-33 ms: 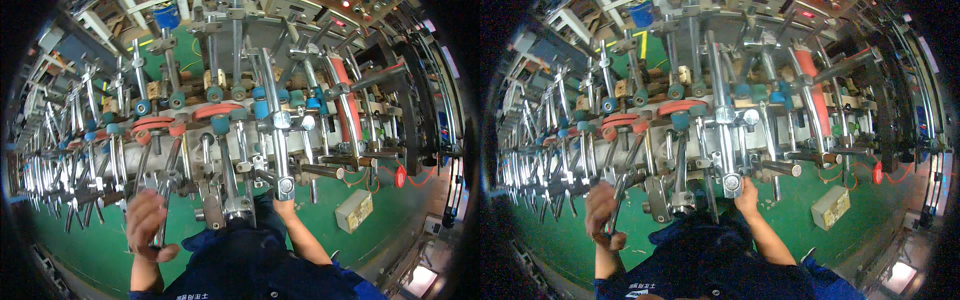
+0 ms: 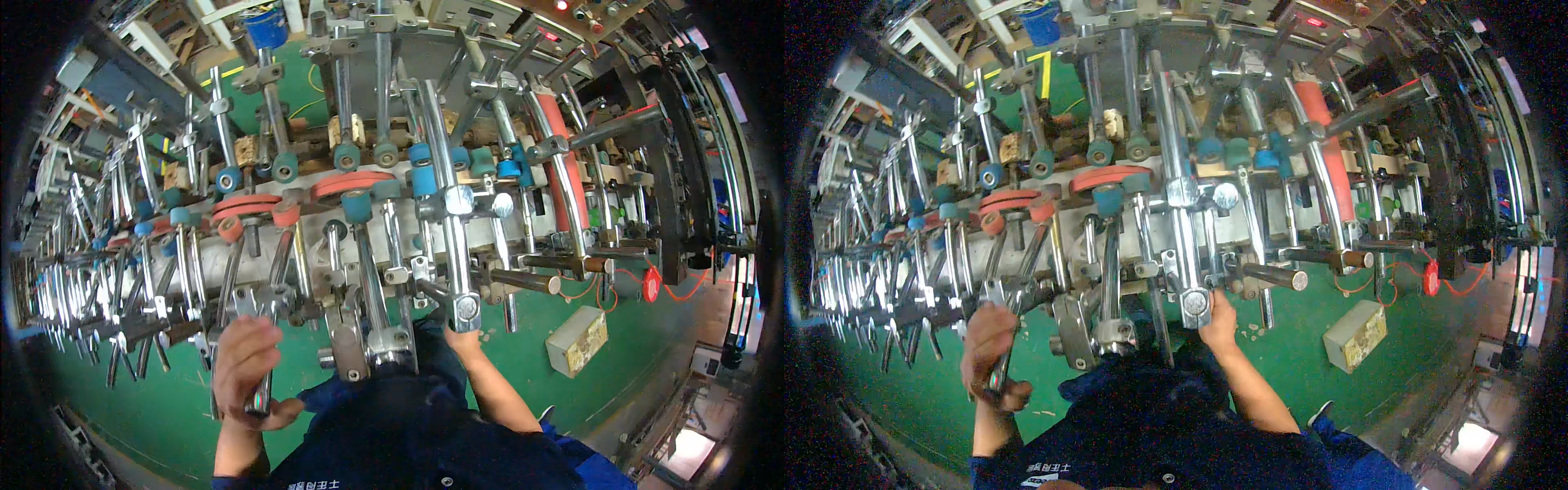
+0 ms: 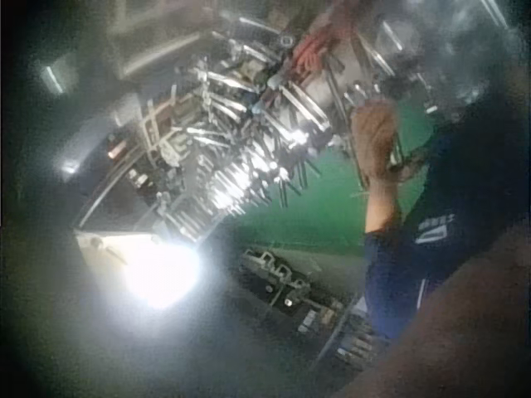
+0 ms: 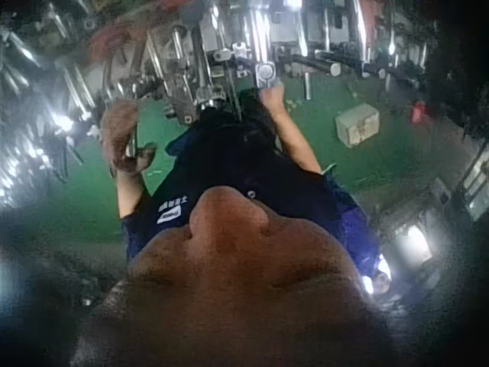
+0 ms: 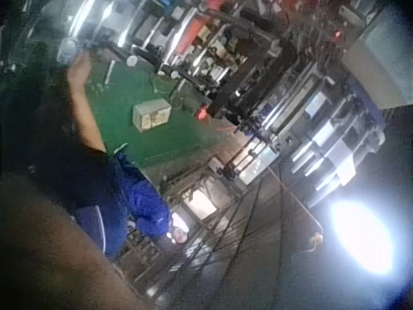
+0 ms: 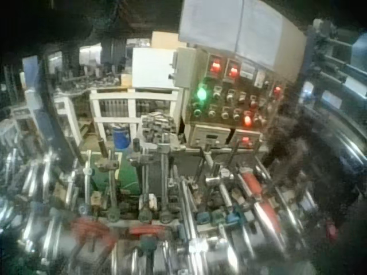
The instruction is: The person assembles metal parts on a machine using a wrench. They repeatedly tighten bolts on various metal rods and components, adjusting and securing them in place.
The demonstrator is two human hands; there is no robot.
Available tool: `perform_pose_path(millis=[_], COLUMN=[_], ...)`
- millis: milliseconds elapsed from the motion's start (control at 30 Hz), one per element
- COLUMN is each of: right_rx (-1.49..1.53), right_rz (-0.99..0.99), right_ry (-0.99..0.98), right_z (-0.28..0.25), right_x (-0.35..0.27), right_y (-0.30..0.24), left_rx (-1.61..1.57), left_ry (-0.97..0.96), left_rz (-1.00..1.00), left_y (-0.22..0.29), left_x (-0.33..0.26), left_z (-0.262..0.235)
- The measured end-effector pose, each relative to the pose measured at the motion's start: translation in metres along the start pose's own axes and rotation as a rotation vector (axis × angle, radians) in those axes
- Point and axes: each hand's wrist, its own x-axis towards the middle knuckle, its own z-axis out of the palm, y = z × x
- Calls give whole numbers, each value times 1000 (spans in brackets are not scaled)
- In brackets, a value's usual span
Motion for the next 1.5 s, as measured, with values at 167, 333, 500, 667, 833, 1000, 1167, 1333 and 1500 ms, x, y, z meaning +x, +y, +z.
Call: perform_pose_path(millis=[167, 333, 500, 667, 833, 1000, 1167, 1333, 1500], right_rx=[-13, 36, -105, -23, 8, -20, 12, -31, -94], right_rz=[217, 355, 360, 309, 287, 329, 271, 201, 173], right_ry=[-115, -100, -172, -116, -123, -151, -136, -150, -128], right_z=[18, 3, -3, -1, 0, -3, -1, 5, 2], right_x=[-21, 0, 10, 6, 6, 9, 7, -4, 2], right_y=[42, -7, -18, -14, -11, -16, -11, 3, -3], left_rx=[17, 81, -31, -5, 14, 32, 46, 50, 59], left_ry=[45, 265, 375, 401, 406, 408, 417, 432, 442], left_rz=[-47, -77, -20, -47, -57, -66, -82, -94, -112], left_y=[-12, -13, -29, -33, -33, -32, -31, -31, -31], left_x=[5, 4, -10, -11, -10, -10, -10, -12, -13], left_z=[17, 39, 53, 62, 63, 63, 64, 63, 64])
